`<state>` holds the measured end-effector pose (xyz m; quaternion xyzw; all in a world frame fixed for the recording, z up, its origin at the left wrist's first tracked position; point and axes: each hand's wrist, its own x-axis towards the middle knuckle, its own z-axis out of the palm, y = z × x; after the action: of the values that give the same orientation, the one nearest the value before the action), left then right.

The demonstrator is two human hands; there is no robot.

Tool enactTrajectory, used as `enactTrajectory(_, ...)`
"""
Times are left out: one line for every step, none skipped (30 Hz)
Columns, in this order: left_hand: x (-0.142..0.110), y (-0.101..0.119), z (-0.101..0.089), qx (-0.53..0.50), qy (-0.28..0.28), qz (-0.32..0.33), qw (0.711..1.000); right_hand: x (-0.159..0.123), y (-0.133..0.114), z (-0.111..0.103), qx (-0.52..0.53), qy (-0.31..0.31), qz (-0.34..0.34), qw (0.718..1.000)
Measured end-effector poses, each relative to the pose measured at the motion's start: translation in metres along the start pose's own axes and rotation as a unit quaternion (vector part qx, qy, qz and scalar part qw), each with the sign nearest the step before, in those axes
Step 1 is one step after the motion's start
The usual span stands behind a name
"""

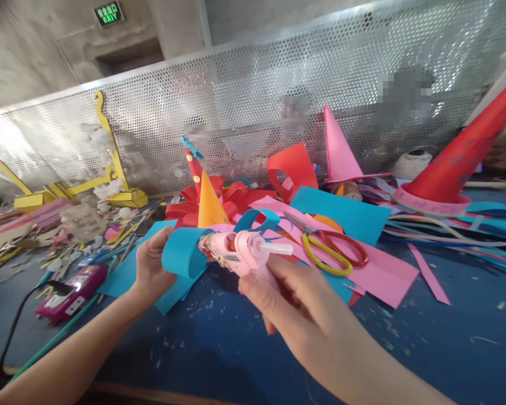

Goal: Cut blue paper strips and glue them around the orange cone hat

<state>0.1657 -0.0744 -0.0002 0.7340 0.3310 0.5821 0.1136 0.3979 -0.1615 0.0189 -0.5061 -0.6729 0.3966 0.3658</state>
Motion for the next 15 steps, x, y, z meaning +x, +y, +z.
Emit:
enactTrajectory(0.0, 0.0, 0.0, 0.0, 0.001, 0.001, 1.0, -0.001, 0.003, -0.003, 0.0, 0.0, -0.005, 1.0)
enactTrajectory(0.0, 0.0, 0.0, 0.0, 0.002, 0.002, 1.0, -0.002, 0.006, -0.005, 0.001, 0.002, -0.009, 1.0)
enactTrajectory(0.001, 0.0, 0.0, 0.001, 0.002, 0.006, 1.0, -0.003, 0.008, -0.007, 0.001, 0.004, -0.013, 1.0)
enactTrajectory(0.001, 0.0, 0.0, 0.001, 0.002, 0.011, 1.0, -0.004, 0.009, -0.007, 0.0, 0.007, -0.013, 1.0)
enactTrajectory(0.001, 0.0, 0.0, 0.002, 0.002, 0.013, 1.0, -0.004, 0.01, -0.007, 0.0, 0.011, -0.013, 1.0)
enactTrajectory(0.001, 0.0, 0.0, 0.003, 0.002, 0.015, 1.0, -0.003, 0.009, -0.006, 0.004, 0.012, -0.016, 1.0)
enactTrajectory(0.0, 0.0, 0.0, 0.005, 0.003, 0.013, 1.0, -0.002, 0.007, -0.004, 0.009, 0.011, -0.019, 1.0)
enactTrajectory(0.0, -0.001, 0.0, 0.006, 0.004, 0.009, 1.0, 0.0, 0.006, -0.001, 0.014, 0.008, -0.02, 1.0)
enactTrajectory(0.0, -0.001, 0.0, 0.007, 0.005, 0.005, 1.0, 0.001, 0.004, 0.001, 0.021, 0.007, -0.02, 1.0)
enactTrajectory(0.0, -0.001, 0.0, 0.005, 0.005, 0.002, 1.0, 0.002, 0.003, 0.003, 0.027, 0.004, -0.021, 0.999)
enactTrajectory(0.0, -0.001, 0.0, 0.002, 0.006, 0.001, 1.0, 0.002, 0.003, 0.004, 0.029, 0.002, -0.02, 0.999)
enactTrajectory(0.0, -0.001, 0.0, -0.002, 0.004, 0.0, 1.0, 0.002, 0.004, 0.004, 0.027, 0.003, -0.016, 0.999)
enactTrajectory(0.0, -0.001, 0.0, -0.006, 0.003, 0.0, 1.0, 0.001, 0.006, 0.003, 0.023, 0.005, -0.015, 1.0)
enactTrajectory(0.0, -0.001, 0.0, -0.009, 0.003, -0.003, 1.0, -0.001, 0.009, 0.001, 0.019, 0.008, -0.016, 1.0)
enactTrajectory(0.0, -0.001, 0.0, -0.011, 0.003, -0.006, 1.0, -0.003, 0.012, -0.002, 0.013, 0.011, -0.018, 1.0)
